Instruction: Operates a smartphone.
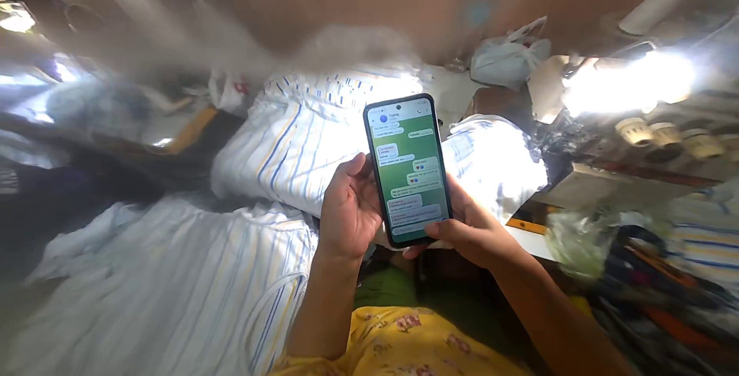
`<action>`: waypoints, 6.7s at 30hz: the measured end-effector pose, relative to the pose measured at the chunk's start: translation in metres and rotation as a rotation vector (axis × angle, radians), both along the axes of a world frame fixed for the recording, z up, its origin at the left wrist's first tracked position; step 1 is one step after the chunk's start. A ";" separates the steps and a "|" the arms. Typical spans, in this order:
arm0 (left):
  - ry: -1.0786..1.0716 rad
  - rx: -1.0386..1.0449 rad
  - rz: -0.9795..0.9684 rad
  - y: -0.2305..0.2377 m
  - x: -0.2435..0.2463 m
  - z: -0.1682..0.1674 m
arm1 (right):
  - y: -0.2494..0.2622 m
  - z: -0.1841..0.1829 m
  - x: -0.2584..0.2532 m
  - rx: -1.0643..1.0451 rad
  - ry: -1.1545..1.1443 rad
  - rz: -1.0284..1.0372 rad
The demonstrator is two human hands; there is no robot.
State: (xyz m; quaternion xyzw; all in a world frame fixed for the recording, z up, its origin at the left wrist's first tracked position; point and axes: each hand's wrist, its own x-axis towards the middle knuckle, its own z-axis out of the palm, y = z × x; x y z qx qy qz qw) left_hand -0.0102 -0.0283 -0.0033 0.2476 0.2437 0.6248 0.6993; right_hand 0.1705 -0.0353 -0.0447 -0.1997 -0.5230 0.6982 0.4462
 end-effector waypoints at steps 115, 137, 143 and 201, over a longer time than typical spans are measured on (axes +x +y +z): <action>0.720 0.552 0.491 0.092 0.017 -0.138 | 0.114 -0.084 -0.006 -0.345 0.193 0.132; 0.685 0.581 0.492 0.091 0.016 -0.137 | 0.110 -0.076 -0.008 -0.364 0.107 0.053; 0.677 0.576 0.470 0.091 0.016 -0.137 | 0.107 -0.071 -0.010 -0.390 0.093 0.016; 0.741 0.671 0.443 0.089 0.014 -0.136 | 0.107 -0.075 -0.011 -0.347 0.111 0.049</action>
